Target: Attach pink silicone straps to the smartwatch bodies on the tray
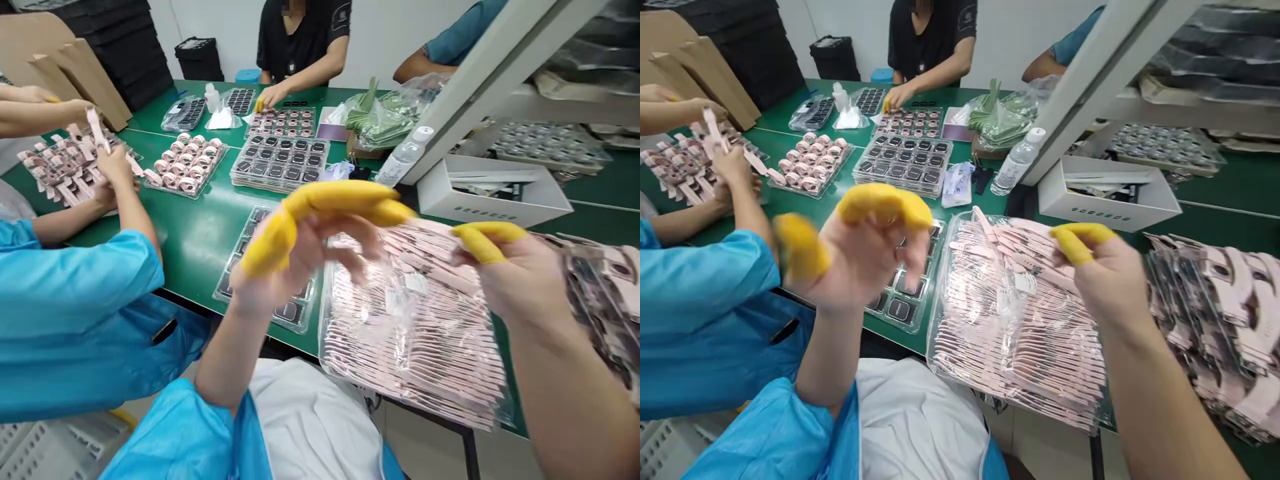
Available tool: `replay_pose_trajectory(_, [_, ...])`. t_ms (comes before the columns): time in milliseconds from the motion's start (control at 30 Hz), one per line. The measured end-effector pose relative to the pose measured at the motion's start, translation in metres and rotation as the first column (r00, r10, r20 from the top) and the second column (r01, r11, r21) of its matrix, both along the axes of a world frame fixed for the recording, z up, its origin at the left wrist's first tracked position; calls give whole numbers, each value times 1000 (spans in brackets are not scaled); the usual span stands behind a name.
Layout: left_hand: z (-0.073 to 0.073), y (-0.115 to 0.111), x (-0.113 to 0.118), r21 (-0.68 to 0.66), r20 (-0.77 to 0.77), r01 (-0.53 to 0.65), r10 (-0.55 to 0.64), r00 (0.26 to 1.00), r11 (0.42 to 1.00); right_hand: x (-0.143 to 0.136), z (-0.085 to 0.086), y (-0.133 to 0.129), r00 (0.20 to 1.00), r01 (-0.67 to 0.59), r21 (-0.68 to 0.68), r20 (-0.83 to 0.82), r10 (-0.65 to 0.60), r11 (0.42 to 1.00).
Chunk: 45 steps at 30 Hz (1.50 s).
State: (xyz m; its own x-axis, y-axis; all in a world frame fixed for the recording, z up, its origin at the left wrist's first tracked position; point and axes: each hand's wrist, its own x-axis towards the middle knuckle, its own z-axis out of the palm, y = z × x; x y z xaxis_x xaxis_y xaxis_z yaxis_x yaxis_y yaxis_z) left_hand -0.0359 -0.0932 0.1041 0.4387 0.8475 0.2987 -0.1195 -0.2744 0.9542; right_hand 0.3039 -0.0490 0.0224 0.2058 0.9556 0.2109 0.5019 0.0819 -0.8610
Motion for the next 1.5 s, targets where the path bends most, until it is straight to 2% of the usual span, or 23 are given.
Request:
replay_pose_trajectory(33, [-13, 26, -1, 45, 5, -98, 98, 995, 994, -11, 5, 1, 973, -85, -35, -217, 75, 996])
replay_pose_trajectory(67, [-29, 52, -1, 68, -55, -186, 190, 980, 980, -23, 10, 3, 902, -185, -64, -408, 144, 981])
replay_pose_trajectory(100, [-47, 76, 0, 90, -190, -247, 260, 947, 965, -36, 15, 6, 826, -272, -75, -530, 192, 959])
replay_pose_trajectory(133, [-66, 97, 3, 133, -353, -283, 312, 882, 950, -48, 19, 10, 766, -335, -69, -601, 229, 940])
replay_pose_trajectory(167, [-83, 114, 6, 197, -516, -293, 353, 781, 936, -60, 21, 14, 717, -394, -52, -642, 271, 918])
replay_pose_trajectory(233, [-109, 134, 13, 326, -779, -137, 348, 522, 935, -80, 20, 24, 647, -479, -29, -688, 330, 877])
replay_pose_trajectory(300, [-125, 140, 21, 352, -898, 37, 327, 296, 935, -95, 11, 33, 600, -496, -15, -729, 329, 868])
replay_pose_trajectory(333, [-129, 140, 25, 348, -918, 87, 321, 231, 933, -101, 5, 38, 582, -486, -11, -750, 314, 874])
replay_pose_trajectory(400, [-133, 139, 30, 353, -925, 114, 328, 192, 929, -108, -10, 44, 544, -473, -19, -793, 274, 881])
replay_pose_trajectory(533, [-130, 147, 31, 367, -918, 105, 342, 199, 924, -112, -34, 46, 460, -534, -70, -860, 220, 843])
replay_pose_trajectory(633, [-127, 155, 28, 363, -913, 77, 338, 228, 929, -114, -43, 42, 481, -547, -70, -842, 245, 834])
replay_pose_trajectory(667, [-127, 155, 28, 347, -899, 34, 322, 297, 937, -115, -45, 41, 497, -551, -77, -830, 253, 831])
replay_pose_trajectory(700, [-128, 153, 30, 305, -863, -32, 290, 414, 952, -116, -46, 39, 505, -562, -88, -824, 257, 823])
replay_pose_trajectory(767, [-135, 145, 36, 126, -669, -164, 206, 714, 978, -120, -49, 38, 496, -590, -112, -831, 250, 799])
replay_pose_trajectory(800, [-139, 140, 40, 22, -526, -196, 178, 832, 980, -121, -51, 38, 487, -596, -120, -841, 238, 794])
replay_pose_trajectory(833, [-144, 135, 44, -52, -398, -198, 162, 903, 979, -122, -52, 38, 480, -595, -128, -848, 223, 793])
replay_pose_trajectory(867, [-149, 130, 48, -72, -323, -183, 151, 934, 980, -123, -53, 37, 480, -586, -137, -852, 206, 798])
replay_pose_trajectory(933, [-156, 123, 53, 5, -289, -132, 128, 949, 991, -124, -54, 37, 496, -568, -169, -851, 171, 806])
replay_pose_trajectory(1000, [-159, 120, 54, 143, -342, -52, 98, 935, 988, -124, -53, 36, 509, -571, -207, -848, 145, 795])
replay_pose_trajectory(1133, [-155, 122, 46, 336, -441, 34, 125, 889, 941, -124, -47, 30, 508, -619, -236, -847, 153, 749])
replay_pose_trajectory(1300, [-147, 123, 40, 372, -494, 111, 95, 864, 922, -125, -42, 25, 501, -642, -277, -857, 118, 715])
replay_pose_trajectory(1400, [-146, 123, 41, 372, -519, 156, 65, 853, 915, -123, -39, 27, 509, -617, -297, -857, 82, 729])
replay_pose_trajectory(1500, [-145, 124, 41, 382, -514, 168, 58, 856, 908, -118, -39, 31, 501, -631, -261, -856, 127, 730])
